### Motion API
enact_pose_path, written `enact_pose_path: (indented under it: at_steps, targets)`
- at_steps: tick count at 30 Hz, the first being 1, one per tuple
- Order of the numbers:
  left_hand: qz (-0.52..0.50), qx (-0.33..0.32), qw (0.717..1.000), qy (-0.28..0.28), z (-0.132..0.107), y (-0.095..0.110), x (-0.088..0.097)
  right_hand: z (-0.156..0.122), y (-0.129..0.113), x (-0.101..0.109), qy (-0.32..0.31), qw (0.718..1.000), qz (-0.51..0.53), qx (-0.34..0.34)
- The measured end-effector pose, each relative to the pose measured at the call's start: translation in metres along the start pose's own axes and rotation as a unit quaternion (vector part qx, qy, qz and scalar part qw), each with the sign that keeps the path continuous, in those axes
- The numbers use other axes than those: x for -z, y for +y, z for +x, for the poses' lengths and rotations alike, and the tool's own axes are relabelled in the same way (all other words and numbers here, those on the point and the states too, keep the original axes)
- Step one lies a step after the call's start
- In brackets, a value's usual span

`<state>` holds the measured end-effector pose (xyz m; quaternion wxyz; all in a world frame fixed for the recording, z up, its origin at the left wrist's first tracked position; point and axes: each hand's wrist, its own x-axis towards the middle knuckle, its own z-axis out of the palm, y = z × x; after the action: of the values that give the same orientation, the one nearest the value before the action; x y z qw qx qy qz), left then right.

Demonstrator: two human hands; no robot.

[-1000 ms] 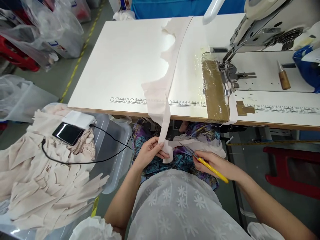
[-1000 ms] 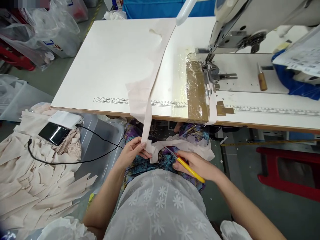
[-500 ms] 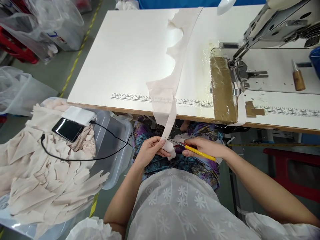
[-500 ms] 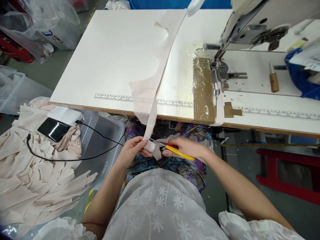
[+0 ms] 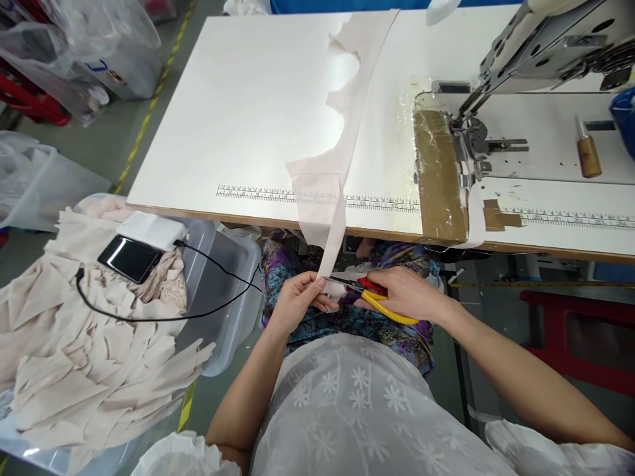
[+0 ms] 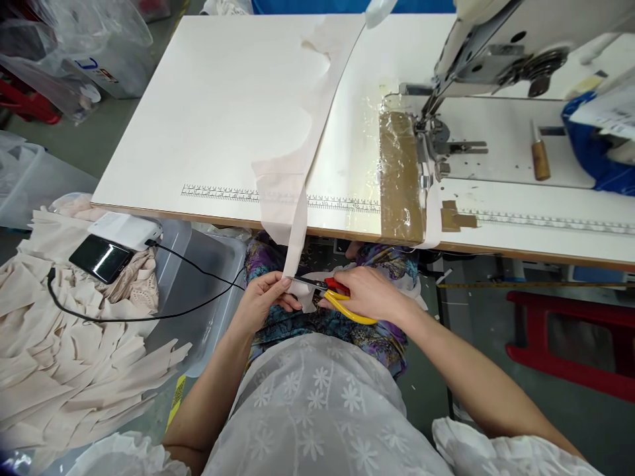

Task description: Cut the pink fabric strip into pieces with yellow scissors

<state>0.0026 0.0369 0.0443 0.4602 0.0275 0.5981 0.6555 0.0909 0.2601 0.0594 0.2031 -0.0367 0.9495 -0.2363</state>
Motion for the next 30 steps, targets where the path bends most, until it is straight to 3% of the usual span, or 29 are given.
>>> enact_pose_path:
  at_steps: [11,16,22,26,30]
  targets:
    - [0.017,0.003,1.0,-0.01,-0.002,0.0,-0.002,0.003,-0.01,0.005,0.004,0.999,-0.039,-0.009]
    - [0.071,-0.003,0.997,-0.021,-0.002,0.0,0.004,0.003,-0.003,-0.006,0.018,1.0,-0.009,0.002]
    - [0.191,-0.127,0.972,0.055,0.003,0.013,0.022,-0.019,0.006,-0.025,0.079,0.991,0.106,0.003]
    - [0.187,-0.165,0.967,0.052,0.01,0.015,0.019,-0.028,-0.001,-0.028,0.097,0.984,0.152,0.006]
    - [0.137,-0.152,0.979,0.017,0.014,0.022,0.007,-0.025,-0.007,-0.021,0.113,0.983,0.145,0.022]
